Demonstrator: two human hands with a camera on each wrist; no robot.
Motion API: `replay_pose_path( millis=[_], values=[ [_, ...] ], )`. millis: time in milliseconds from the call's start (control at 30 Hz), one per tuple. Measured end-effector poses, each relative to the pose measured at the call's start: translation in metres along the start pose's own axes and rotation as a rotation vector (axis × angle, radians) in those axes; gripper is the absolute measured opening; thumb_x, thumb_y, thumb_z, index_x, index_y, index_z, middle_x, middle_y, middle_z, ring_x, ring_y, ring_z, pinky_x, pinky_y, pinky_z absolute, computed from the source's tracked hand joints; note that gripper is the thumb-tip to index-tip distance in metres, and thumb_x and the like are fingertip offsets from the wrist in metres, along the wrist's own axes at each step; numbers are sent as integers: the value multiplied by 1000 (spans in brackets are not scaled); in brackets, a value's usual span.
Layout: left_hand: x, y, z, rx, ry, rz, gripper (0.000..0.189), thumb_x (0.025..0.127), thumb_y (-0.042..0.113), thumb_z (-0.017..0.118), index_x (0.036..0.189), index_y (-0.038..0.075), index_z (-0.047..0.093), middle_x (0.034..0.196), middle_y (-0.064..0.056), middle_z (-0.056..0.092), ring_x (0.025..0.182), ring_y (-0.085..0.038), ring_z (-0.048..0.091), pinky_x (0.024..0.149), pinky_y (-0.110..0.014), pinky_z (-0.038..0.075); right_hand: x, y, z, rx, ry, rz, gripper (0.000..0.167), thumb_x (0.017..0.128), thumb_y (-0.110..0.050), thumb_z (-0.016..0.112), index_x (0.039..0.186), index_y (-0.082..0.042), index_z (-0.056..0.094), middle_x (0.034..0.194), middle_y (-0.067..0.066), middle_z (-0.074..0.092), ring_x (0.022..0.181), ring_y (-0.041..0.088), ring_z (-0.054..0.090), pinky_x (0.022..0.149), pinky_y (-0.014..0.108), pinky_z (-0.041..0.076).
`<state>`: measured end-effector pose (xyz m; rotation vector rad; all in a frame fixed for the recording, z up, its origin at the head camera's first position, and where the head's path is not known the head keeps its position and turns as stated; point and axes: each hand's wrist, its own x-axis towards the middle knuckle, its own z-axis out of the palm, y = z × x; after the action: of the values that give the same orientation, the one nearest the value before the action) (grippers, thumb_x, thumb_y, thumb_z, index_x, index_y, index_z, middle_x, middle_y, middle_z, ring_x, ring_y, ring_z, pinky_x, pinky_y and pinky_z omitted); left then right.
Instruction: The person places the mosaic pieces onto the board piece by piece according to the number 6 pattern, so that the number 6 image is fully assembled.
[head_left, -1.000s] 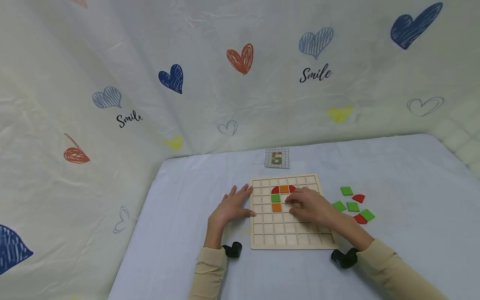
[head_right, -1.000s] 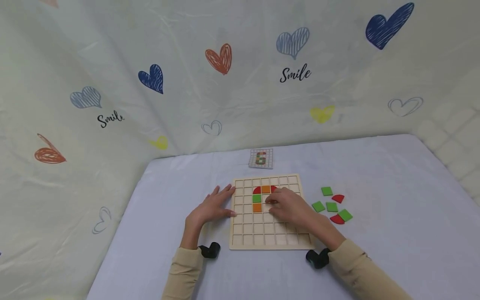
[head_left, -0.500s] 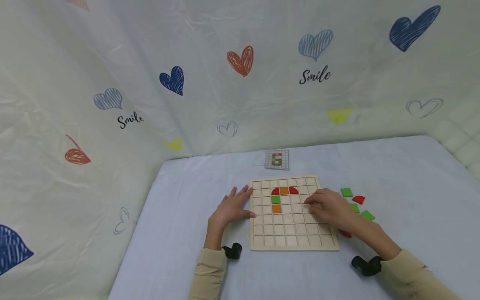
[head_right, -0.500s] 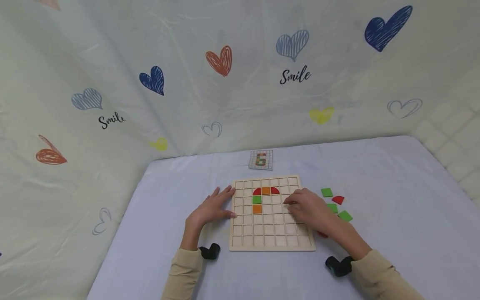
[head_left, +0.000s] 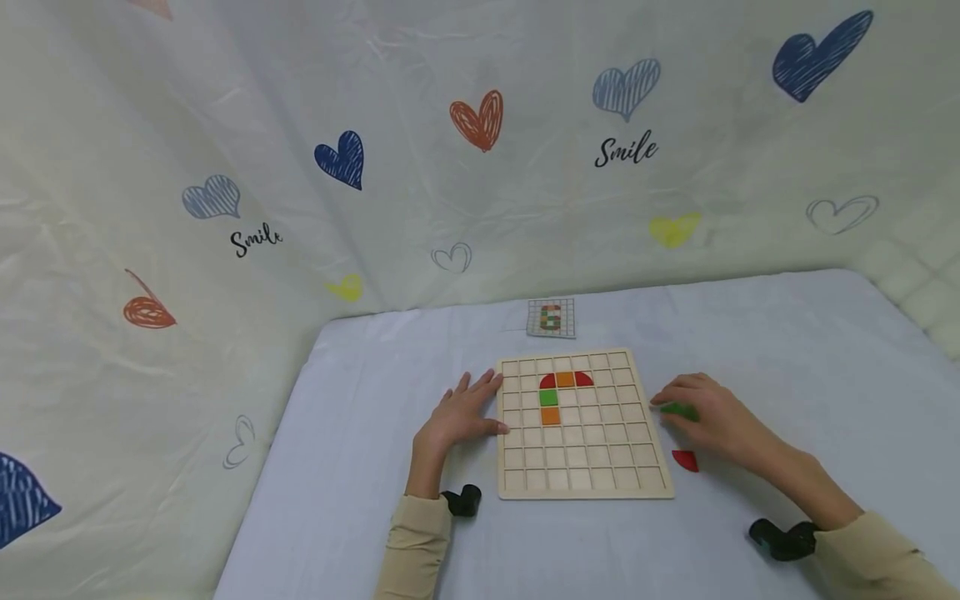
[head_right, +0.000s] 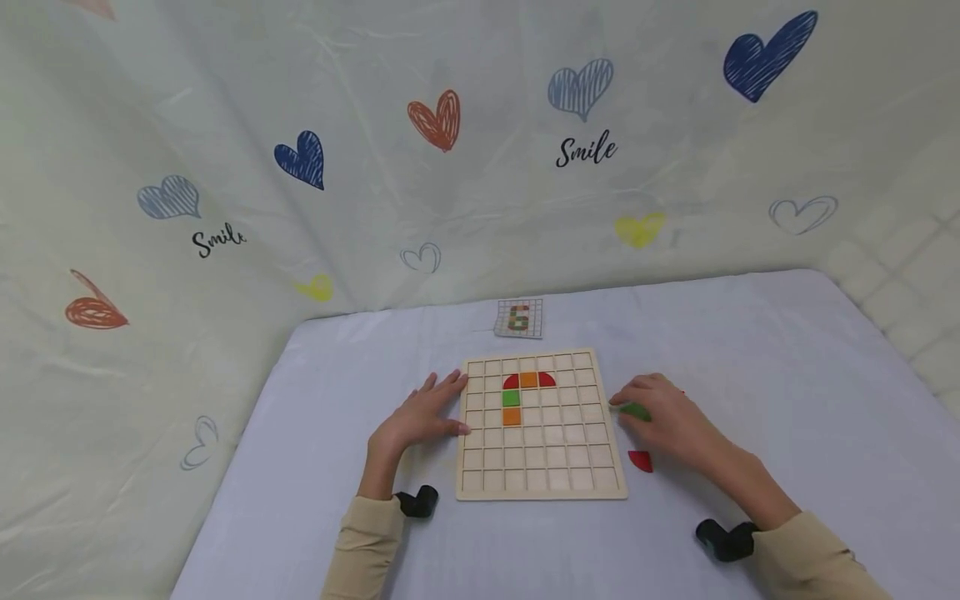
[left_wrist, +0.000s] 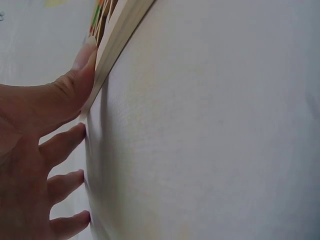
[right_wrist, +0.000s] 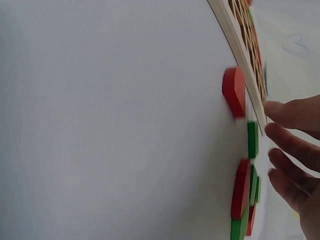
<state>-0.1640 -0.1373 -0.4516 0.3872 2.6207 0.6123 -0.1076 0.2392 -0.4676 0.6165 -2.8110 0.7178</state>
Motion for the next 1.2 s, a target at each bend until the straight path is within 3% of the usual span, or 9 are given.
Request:
replay_pose_path(
  millis=[400,633,767,967,1200],
  values=[
    [1,0,-1,11,5,-4,88,88,38,81,162,22,36,170,3,26,160,-35,11,127,-62,13,-6,16,-10,16,-85,39,29,78,-3,86,106,-8,79,106,11,72,108,41,64,86,56,59],
    [0,0,-1,-9,10,2,88,87,37,83,161,21,38,170,2,28,160,-36,12,127,-62,13,-6,18,-8,33,-135,82,23,79,-2,84,101,-8,79,108,14,69,111,44,62,87,57,59],
    [-1,1,-2,-11,13,2,88,87,37,83,161,22,38,170,2,28,160,-36,12,127,-63,13,-5,19,-6,38,-105,78,24,77,-1,86,97,-9,76,105,12,71,99,34,66,83,50,60],
    [0,0,0,-8,13,-3,88,86,38,83,161,22,39,170,2,28,160,-36,11,127,-63,13,-5,17,-5,66,-62,88,27,75,-3,89,95,-11,74,90,-3,70,78,11,60,69,28,58],
    [1,0,1,4,15,-11,88,86,39,82,161,23,38,170,3,28,160,-35,11,127,-62,13,-2,16,-6,84,-39,44,27,77,-1,87,101,-12,79,88,-9,70,77,3,60,68,25,59]
  ],
)
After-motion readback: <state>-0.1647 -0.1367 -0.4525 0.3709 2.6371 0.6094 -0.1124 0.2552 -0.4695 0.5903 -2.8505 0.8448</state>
